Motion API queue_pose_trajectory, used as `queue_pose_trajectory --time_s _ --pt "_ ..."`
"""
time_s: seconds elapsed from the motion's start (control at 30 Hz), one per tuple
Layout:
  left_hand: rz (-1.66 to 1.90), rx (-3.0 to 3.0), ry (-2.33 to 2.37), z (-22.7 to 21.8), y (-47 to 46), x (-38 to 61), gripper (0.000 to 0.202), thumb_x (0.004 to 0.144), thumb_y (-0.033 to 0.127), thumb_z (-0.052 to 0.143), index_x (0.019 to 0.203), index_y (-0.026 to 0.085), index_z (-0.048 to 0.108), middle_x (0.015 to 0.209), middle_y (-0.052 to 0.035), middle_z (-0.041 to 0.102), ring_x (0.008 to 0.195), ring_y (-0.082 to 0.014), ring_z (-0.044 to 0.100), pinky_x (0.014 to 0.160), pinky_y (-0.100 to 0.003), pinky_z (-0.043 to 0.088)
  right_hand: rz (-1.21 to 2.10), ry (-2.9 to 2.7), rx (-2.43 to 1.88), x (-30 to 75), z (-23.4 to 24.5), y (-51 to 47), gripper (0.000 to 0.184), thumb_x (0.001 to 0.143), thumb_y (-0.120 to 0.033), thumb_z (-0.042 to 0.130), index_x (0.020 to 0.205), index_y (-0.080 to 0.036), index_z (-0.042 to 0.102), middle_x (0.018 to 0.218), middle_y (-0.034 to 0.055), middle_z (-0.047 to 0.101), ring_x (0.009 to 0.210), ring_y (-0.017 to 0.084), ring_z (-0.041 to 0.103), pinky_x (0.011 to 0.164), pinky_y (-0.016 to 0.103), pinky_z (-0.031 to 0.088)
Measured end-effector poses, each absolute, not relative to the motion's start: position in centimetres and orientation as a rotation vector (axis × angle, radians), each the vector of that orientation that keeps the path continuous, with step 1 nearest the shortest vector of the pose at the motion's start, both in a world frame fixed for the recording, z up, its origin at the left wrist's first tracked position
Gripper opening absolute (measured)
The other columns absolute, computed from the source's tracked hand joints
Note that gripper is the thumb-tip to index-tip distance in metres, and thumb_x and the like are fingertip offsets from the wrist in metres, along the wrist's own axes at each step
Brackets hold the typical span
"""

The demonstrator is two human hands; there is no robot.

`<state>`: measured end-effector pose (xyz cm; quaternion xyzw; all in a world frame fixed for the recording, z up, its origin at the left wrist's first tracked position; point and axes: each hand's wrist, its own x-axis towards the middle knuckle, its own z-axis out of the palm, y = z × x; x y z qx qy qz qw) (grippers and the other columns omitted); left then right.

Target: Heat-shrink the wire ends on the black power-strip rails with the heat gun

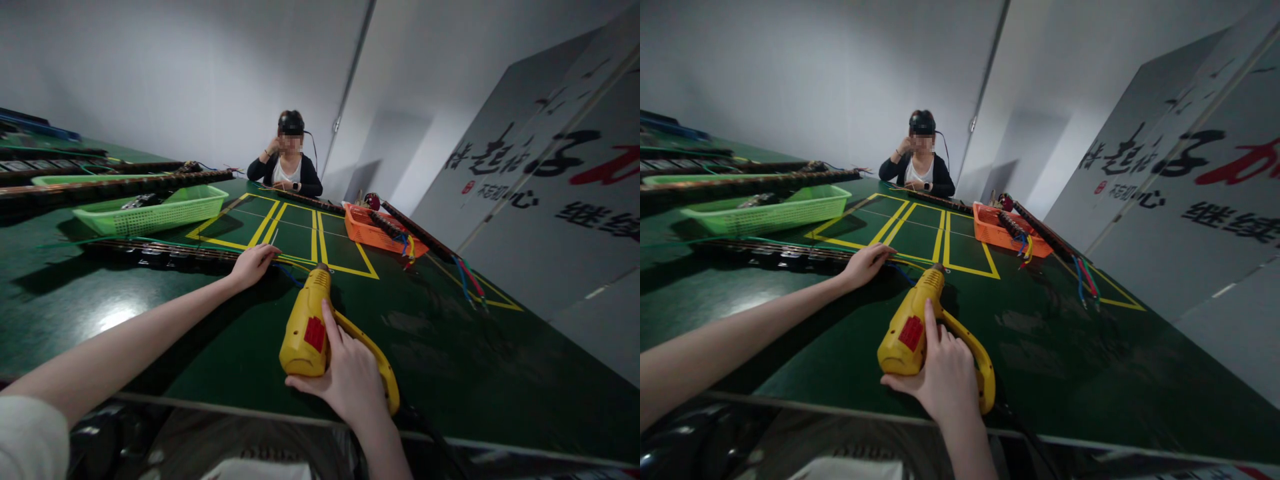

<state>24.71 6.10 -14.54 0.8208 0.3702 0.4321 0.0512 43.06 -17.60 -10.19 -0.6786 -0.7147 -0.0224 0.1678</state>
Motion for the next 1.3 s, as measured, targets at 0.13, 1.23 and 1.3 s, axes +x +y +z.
queue_pose_trajectory --time_s 0.13,1.23,1.3 --pt "1.327 2.493 1.126 -14.5 6.1 24.8 0.028 0.091 0.029 0.037 0.100 0.020 0.061 0.101 -0.0041 0.065 0.091 -0.0194 0.061 0.077 -0.030 0.047 -0.089 -2.018 -1.934 43.0 -10.4 -17.7 0.125 0.050 -0.060 0.077 0.146 -0.019 0.009 0.109 0.0090 0.060 0.091 0.028 0.059 0.081 0.041 0.046" --pt "1.330 2.420 1.176 -14.5 6.0 24.9 0.029 0.092 0.033 0.037 0.109 0.020 0.057 0.101 -0.0042 0.067 0.088 -0.0185 0.063 0.076 -0.028 0.047 -0.005 -2.116 -1.827 39.9 -10.3 -16.5 0.129 0.046 -0.070 0.073 0.146 -0.019 0.008 0.102 0.0074 0.060 0.090 0.026 0.058 0.081 0.039 0.045" --pt "1.336 2.428 1.167 -14.5 6.0 24.9 0.029 0.092 0.033 0.037 0.107 0.020 0.058 0.102 -0.0042 0.067 0.090 -0.0190 0.063 0.078 -0.029 0.048 -0.034 -2.083 -1.879 40.7 -10.2 -16.6 0.128 0.046 -0.066 0.075 0.146 -0.019 0.010 0.104 0.0075 0.061 0.091 0.026 0.059 0.081 0.038 0.045"
